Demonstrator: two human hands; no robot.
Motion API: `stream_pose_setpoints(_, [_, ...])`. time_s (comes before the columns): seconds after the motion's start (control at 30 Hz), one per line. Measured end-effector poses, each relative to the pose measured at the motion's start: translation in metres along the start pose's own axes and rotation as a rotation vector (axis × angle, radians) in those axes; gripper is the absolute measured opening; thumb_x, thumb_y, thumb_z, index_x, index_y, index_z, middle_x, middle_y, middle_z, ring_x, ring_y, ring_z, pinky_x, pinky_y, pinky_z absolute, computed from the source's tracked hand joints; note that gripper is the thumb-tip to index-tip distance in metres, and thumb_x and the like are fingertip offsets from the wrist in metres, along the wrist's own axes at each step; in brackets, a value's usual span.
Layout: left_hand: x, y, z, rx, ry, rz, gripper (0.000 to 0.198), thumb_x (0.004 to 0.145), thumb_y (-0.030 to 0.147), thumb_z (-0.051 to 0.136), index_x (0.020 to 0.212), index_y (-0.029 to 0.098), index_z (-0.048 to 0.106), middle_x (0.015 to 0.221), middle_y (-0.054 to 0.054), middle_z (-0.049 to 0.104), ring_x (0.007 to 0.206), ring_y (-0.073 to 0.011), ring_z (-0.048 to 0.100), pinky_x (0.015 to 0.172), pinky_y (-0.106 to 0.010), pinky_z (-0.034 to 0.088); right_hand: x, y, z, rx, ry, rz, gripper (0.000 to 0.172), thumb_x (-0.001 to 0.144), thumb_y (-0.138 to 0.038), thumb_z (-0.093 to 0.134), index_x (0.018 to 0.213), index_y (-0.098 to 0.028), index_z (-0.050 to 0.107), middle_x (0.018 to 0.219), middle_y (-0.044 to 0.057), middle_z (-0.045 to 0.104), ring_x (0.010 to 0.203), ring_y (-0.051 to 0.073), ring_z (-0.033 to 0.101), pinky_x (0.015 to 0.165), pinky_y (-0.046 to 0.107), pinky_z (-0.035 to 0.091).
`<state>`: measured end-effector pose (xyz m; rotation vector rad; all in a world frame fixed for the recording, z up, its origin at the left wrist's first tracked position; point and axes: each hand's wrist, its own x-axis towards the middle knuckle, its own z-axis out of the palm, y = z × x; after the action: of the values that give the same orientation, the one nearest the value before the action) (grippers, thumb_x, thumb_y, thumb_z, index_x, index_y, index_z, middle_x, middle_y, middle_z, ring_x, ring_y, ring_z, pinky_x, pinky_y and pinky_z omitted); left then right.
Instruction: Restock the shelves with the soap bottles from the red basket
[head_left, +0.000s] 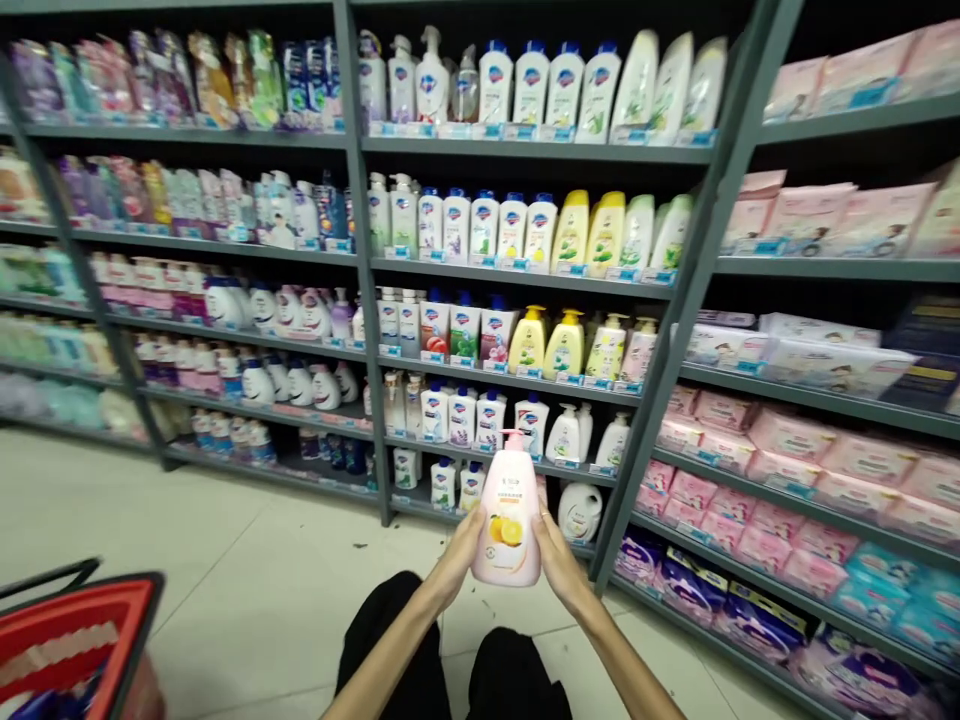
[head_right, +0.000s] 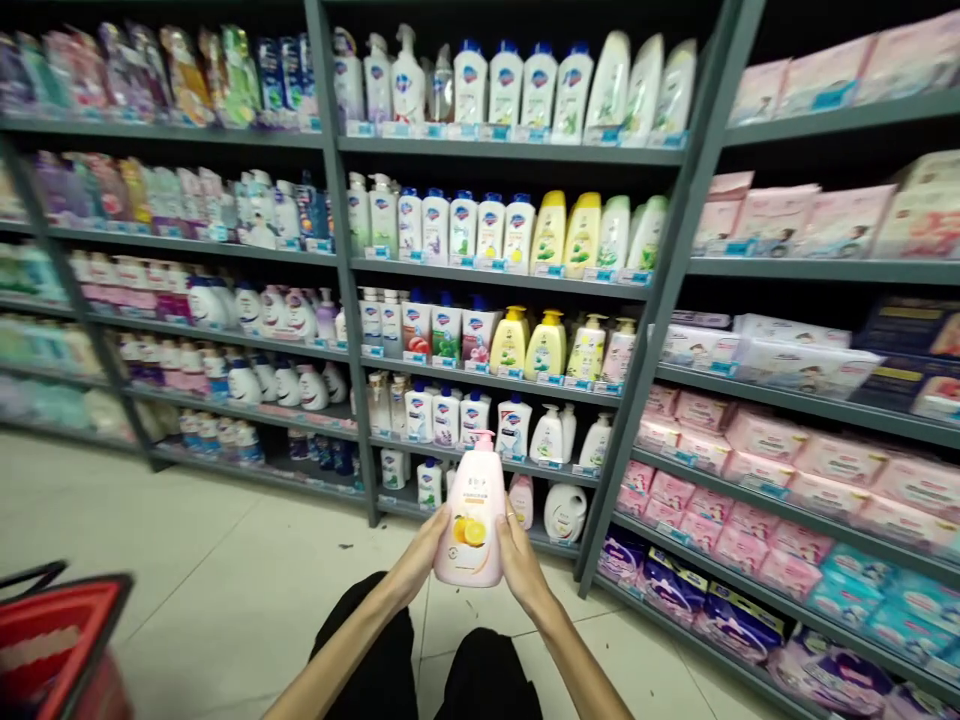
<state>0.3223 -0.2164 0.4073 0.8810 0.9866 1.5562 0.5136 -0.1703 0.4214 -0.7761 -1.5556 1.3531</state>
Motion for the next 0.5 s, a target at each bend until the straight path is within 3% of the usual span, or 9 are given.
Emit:
stream_pose_setpoints(0.17, [-0.016,-0.022,-0.011,-0.028,-0.006,-0.006,0.095,0.077,0.088,0.084,0.136,0.014,0.071,0.156,-0.023,0.068,0.151,-0.0429,0.06,0.135,-0.057,0.04,-0.01,0.032,0.007,0.017,0.024,0.089,0.105,0.083,-0.095,0.071,0.158,-0.022,0.066,0.166,0.014,0.062,0.163,0.041,0.047,0.142,0.06,0.027])
stream_pose_setpoints(0.33, [-0.02,-0.037,-0.023,-0.051,-0.011,0.001,0.084,0.087,0.08,0.082,0.139,0.015,0.069,0.149,-0.021,0.072,0.141,-0.0403,0.068,0.128,-0.057,0.047,-0.011,0.053,0.008,-0.036,-0.009,0.166,0.101,0.088,-0.091,0.07,0.163,-0.024,0.06,0.172,0.011,0.056,0.164,0.039,0.047,0.141,0.056,0.032])
stream_pose_setpoints(0.5, [-0.012,-0.047,-0.035,-0.045,0.014,-0.003,0.082,0.091,0.074,0.082,0.144,0.014,0.065,0.15,-0.022,0.071,0.143,-0.0405,0.068,0.126,-0.058,0.05,-0.004,0.061,0.009,-0.111,-0.014,0.138,0.097,0.09,-0.088,0.07,0.163,-0.026,0.06,0.171,0.009,0.056,0.164,0.037,0.047,0.142,0.052,0.03])
